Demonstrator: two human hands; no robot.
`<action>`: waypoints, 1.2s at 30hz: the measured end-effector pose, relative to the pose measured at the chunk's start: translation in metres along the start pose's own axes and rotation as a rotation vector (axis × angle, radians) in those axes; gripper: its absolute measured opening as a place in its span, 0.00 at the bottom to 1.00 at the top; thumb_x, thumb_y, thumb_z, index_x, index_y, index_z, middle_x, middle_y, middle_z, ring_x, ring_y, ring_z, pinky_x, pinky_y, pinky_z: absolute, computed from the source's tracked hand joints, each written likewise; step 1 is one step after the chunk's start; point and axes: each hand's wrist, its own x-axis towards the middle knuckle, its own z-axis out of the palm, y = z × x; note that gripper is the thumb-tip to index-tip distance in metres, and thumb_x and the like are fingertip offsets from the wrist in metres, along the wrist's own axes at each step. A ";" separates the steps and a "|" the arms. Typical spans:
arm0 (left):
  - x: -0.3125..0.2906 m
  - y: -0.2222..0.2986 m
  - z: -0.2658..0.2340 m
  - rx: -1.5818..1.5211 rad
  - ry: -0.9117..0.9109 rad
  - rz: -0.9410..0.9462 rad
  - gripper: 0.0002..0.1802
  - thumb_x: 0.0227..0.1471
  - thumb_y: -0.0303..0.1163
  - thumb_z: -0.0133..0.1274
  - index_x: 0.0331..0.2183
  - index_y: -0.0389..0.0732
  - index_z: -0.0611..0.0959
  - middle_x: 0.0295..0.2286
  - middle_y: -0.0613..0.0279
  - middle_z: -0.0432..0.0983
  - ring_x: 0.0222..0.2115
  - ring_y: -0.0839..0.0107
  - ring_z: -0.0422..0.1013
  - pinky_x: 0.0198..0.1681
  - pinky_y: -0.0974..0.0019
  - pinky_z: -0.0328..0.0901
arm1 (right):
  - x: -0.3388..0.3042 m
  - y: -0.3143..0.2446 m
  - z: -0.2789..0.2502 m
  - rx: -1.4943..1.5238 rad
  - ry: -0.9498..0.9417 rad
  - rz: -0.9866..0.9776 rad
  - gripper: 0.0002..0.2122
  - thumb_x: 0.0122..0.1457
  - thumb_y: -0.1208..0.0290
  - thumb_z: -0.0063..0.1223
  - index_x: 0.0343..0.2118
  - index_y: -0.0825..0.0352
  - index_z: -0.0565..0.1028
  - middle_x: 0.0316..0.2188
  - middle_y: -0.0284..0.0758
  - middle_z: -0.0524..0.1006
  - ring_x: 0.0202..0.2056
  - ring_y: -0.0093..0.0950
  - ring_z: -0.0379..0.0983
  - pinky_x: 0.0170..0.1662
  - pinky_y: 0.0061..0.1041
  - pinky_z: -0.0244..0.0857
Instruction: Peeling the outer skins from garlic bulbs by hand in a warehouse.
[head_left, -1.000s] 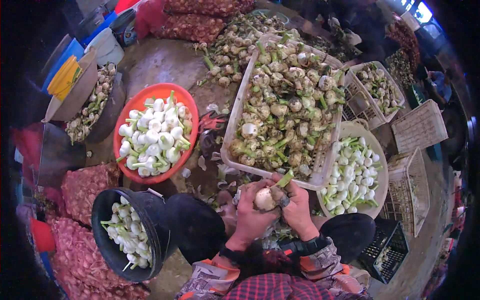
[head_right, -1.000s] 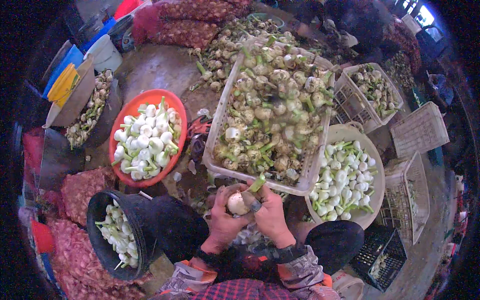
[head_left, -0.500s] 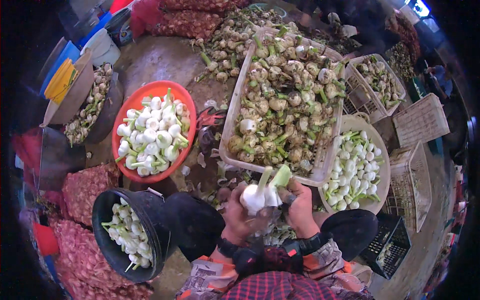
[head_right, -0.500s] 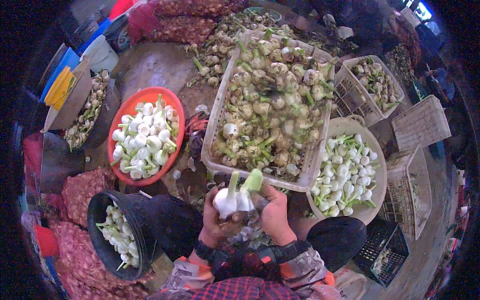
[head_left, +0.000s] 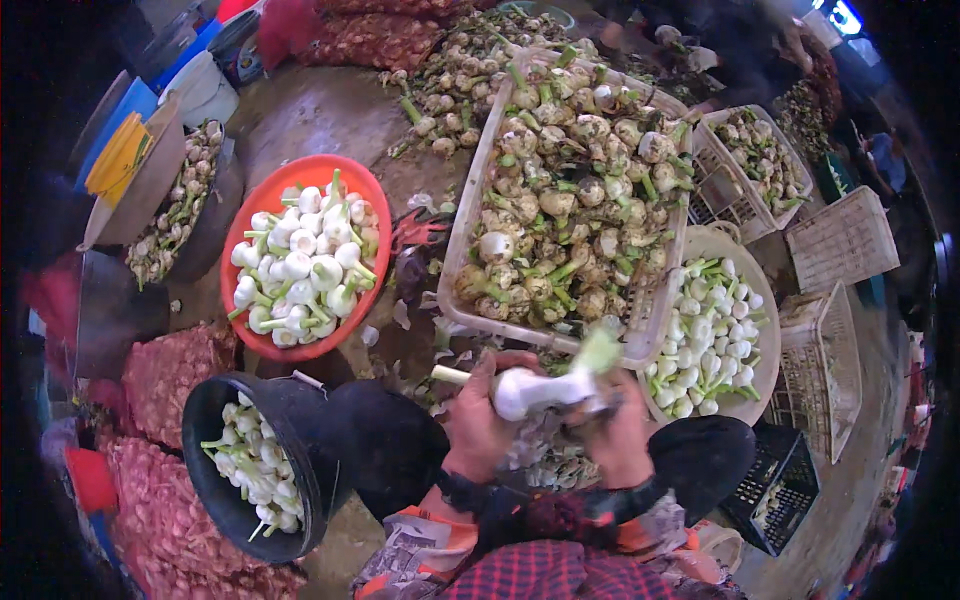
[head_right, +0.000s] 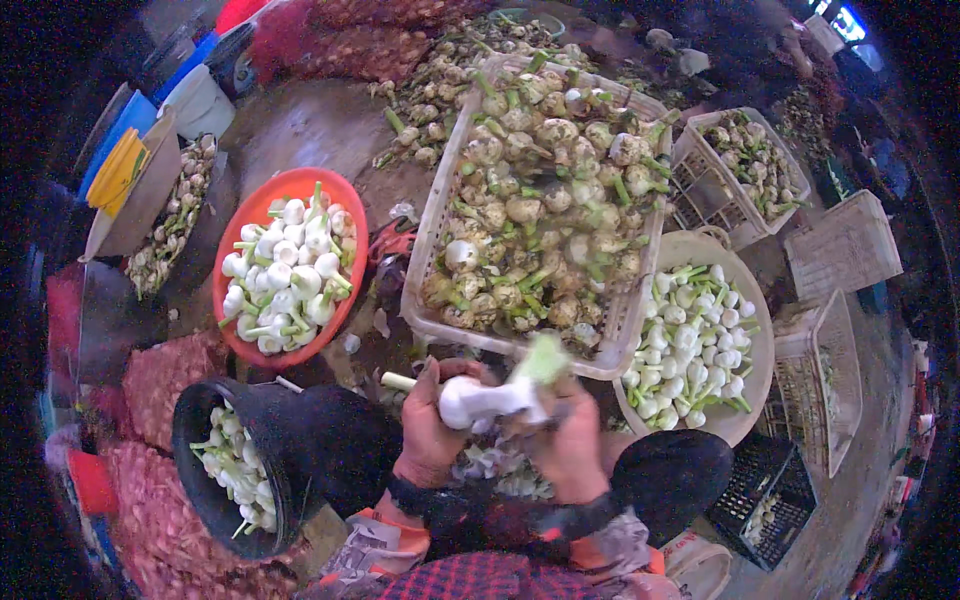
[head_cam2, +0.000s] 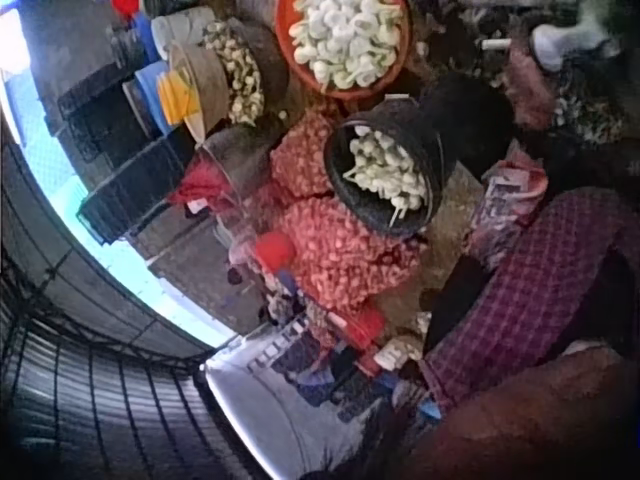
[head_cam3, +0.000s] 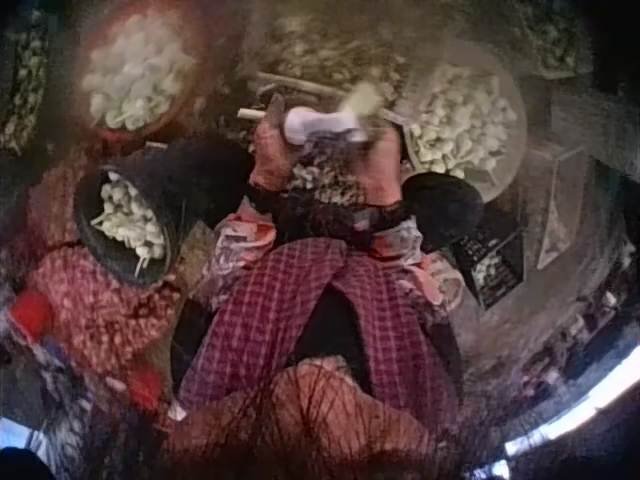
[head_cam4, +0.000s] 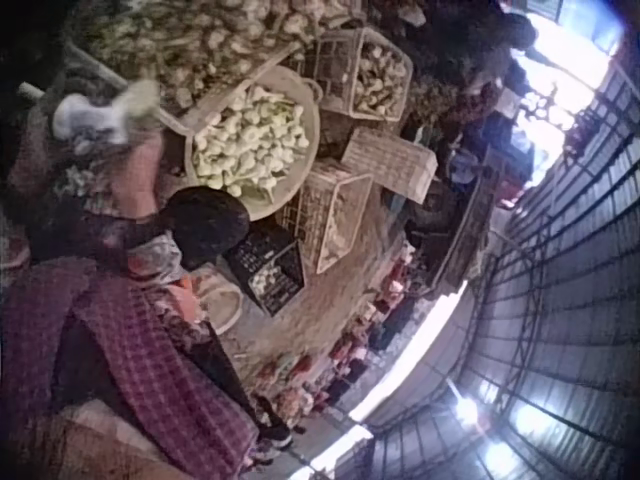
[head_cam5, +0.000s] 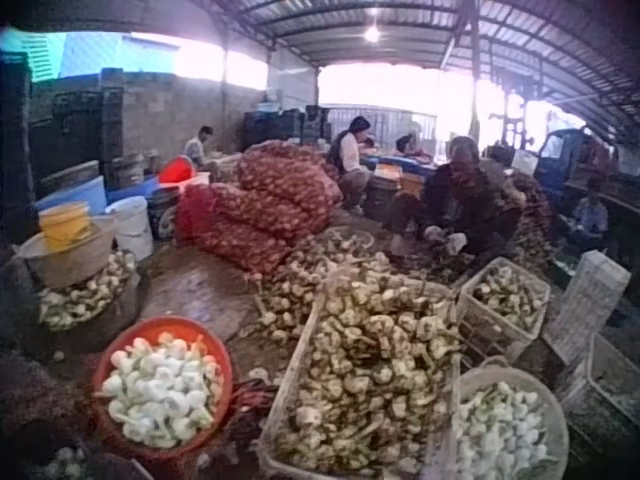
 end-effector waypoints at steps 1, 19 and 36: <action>-0.002 0.002 0.003 -0.115 -0.032 -0.010 0.31 0.65 0.51 0.37 0.46 0.31 0.78 0.43 0.47 0.77 0.46 0.59 0.73 0.52 0.58 0.66 | -0.007 -0.016 -0.004 0.098 0.009 -0.047 0.11 0.61 0.74 0.49 0.47 0.69 0.74 0.38 0.35 0.79 0.36 0.28 0.77 0.38 0.28 0.71; 0.004 0.018 0.015 0.025 -0.062 0.073 0.37 0.64 0.55 0.35 0.58 0.32 0.67 0.59 0.51 0.63 0.58 0.62 0.62 0.61 0.55 0.57 | -0.015 -0.020 0.009 -0.600 -0.299 -0.126 0.05 0.54 0.77 0.58 0.32 0.70 0.75 0.26 0.33 0.77 0.25 0.25 0.75 0.29 0.23 0.69; 0.001 -0.003 0.020 -0.552 -0.156 -0.393 0.34 0.64 0.52 0.36 0.56 0.32 0.69 0.55 0.52 0.68 0.54 0.60 0.68 0.52 0.58 0.67 | 0.011 -0.036 0.023 -1.122 -0.601 -0.578 0.19 0.36 0.90 0.53 0.36 0.68 0.74 0.40 0.40 0.75 0.45 0.41 0.74 0.47 0.30 0.69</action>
